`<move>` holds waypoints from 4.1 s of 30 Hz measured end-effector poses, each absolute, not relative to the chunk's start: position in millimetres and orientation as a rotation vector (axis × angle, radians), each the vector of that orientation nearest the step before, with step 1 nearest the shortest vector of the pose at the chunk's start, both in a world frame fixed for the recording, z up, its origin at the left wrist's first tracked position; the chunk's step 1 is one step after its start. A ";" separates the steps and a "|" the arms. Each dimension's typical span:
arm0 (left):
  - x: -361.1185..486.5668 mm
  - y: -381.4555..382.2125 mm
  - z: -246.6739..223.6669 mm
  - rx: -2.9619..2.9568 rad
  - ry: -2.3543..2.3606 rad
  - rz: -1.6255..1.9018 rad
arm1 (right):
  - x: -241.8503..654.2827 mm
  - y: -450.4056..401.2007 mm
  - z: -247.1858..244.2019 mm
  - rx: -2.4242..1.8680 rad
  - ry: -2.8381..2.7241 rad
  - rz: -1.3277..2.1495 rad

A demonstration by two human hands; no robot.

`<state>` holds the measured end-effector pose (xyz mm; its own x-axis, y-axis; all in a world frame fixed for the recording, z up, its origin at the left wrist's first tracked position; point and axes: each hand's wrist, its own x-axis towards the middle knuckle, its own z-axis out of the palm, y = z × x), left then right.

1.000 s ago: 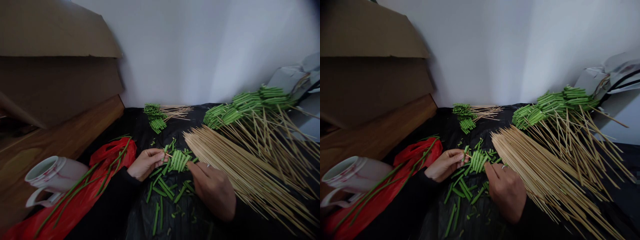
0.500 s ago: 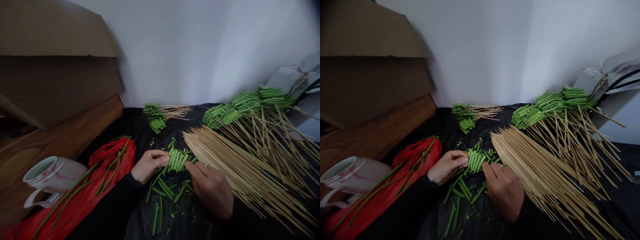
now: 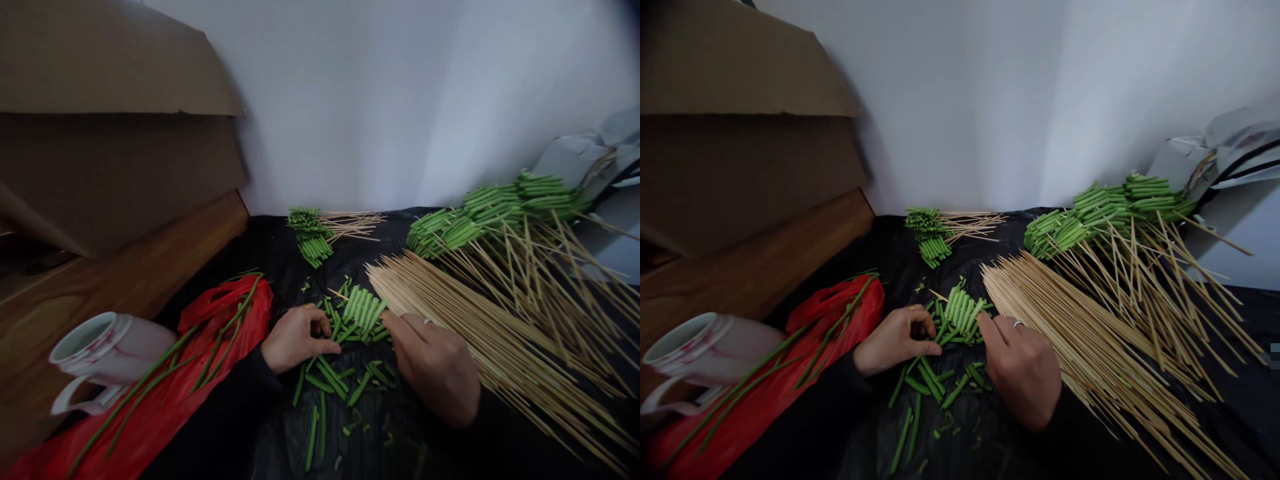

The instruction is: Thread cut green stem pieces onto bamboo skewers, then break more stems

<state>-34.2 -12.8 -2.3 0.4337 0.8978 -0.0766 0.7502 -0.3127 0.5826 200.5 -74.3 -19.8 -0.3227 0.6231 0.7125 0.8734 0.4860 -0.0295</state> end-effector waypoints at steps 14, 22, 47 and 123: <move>-35.8 -10.3 2.4 1.789 1.299 0.658 | 198.8 -75.1 -18.5 -1.233 -2.047 -0.488; -39.9 -5.7 8.5 0.887 0.902 0.854 | 198.3 -76.8 -17.5 -1.212 -2.040 -0.469; -36.8 -5.2 5.2 0.767 0.900 0.925 | 195.9 -78.4 -17.8 -1.212 -2.065 -0.478; -32.6 -7.4 -4.0 0.986 1.071 0.963 | 191.7 -81.8 -26.6 -1.232 -2.081 -0.429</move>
